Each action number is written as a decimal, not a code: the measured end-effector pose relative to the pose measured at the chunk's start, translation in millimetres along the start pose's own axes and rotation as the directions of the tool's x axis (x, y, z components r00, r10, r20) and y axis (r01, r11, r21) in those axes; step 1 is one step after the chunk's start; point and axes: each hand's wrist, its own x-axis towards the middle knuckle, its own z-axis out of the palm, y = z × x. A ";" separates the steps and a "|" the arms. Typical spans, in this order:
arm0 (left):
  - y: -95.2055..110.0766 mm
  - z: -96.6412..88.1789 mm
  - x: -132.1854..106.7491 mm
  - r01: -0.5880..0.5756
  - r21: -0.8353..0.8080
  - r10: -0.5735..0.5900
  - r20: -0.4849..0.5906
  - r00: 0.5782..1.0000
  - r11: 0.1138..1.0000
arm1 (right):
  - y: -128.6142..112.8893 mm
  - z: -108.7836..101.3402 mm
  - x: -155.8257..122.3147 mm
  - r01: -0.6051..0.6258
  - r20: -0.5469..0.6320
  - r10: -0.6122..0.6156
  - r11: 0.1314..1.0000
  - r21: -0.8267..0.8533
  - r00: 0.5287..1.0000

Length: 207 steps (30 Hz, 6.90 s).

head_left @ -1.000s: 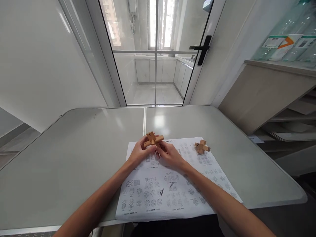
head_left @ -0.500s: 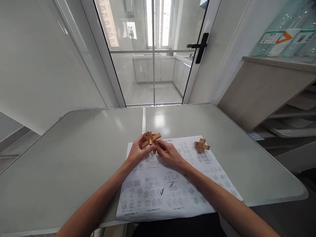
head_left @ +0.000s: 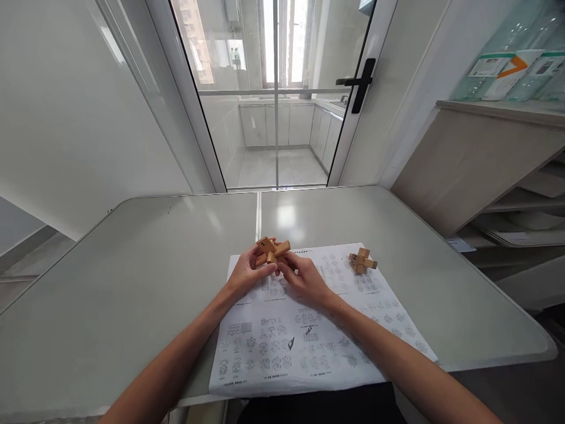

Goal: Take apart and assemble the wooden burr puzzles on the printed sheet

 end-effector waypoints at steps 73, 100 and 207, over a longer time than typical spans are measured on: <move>-16.1 -16.7 2.2 -0.227 0.805 0.489 -0.088 0.868 0.548 | 7.0 -17.9 7.3 -0.182 -0.120 0.193 0.978 0.100 0.974; -15.8 -14.7 -3.4 -0.348 0.674 0.343 0.148 0.928 0.651 | 6.8 -19.9 2.6 0.204 -0.010 -0.218 0.927 -0.315 0.976; -3.0 -5.9 -7.1 -0.120 0.974 0.045 0.113 0.993 0.193 | 25.1 -37.9 3.1 -0.149 -0.096 0.115 0.696 -0.702 0.989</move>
